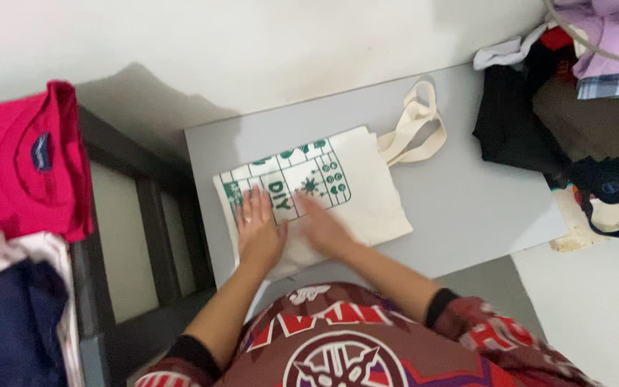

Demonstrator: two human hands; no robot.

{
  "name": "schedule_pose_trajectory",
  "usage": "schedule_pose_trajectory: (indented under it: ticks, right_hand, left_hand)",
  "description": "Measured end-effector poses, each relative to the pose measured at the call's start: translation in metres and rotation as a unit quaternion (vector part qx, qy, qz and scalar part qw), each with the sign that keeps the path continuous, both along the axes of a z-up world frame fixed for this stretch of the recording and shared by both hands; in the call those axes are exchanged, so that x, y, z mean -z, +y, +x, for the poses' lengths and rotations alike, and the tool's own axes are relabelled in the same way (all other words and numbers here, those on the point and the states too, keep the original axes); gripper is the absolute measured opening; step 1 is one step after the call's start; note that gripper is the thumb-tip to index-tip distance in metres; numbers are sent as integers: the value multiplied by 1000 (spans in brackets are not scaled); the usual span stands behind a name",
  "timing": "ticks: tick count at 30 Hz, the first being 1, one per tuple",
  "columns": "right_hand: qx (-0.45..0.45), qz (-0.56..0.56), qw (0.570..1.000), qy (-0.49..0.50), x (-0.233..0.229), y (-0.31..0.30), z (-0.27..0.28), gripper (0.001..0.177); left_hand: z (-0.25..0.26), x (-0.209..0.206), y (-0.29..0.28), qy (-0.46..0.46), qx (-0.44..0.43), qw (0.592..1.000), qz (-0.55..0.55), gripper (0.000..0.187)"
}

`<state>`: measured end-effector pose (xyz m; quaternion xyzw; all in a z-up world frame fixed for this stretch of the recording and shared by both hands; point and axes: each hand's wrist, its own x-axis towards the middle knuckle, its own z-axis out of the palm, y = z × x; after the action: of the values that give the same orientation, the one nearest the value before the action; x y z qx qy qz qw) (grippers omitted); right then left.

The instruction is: The person picks up and folds a tote bag and a shirt by hand on a white table.

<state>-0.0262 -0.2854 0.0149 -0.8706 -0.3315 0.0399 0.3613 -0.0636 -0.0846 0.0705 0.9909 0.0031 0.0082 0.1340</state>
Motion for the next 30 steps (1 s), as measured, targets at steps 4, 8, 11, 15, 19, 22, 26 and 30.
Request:
schedule_pose_trajectory:
  ticks: [4,8,11,15,19,22,26,30]
  right_hand:
    - [-141,-150,971,-121,-32,-1,-13,73]
    - [96,-316,943,42,-60,-59,23,73]
    - [175,-325,929,-25,-51,-86,35,64]
    - [246,-193,948,58,-19,-53,44,60]
    - [-47,-73,996,5,-18,41,30,63]
    - [-133,-122,983,41,-51,58,42,69]
    - [-28,-219,973,64,-48,31,92,64]
    - [104,-316,943,-23,-36,-38,146,71]
  left_hand:
    - [-16,17,1,119,12,992,49,89]
    - [-11,4,-2,111,0,993,47,92]
    - [-6,-17,-8,148,-10,988,47,93]
    - [26,-35,-3,273,-37,960,57,78]
    - [48,2,20,102,-24,986,132,83]
    - [42,18,23,28,-18,994,108,81]
    - [43,16,21,81,-42,989,118,74]
    - [43,16,23,59,-35,990,122,74]
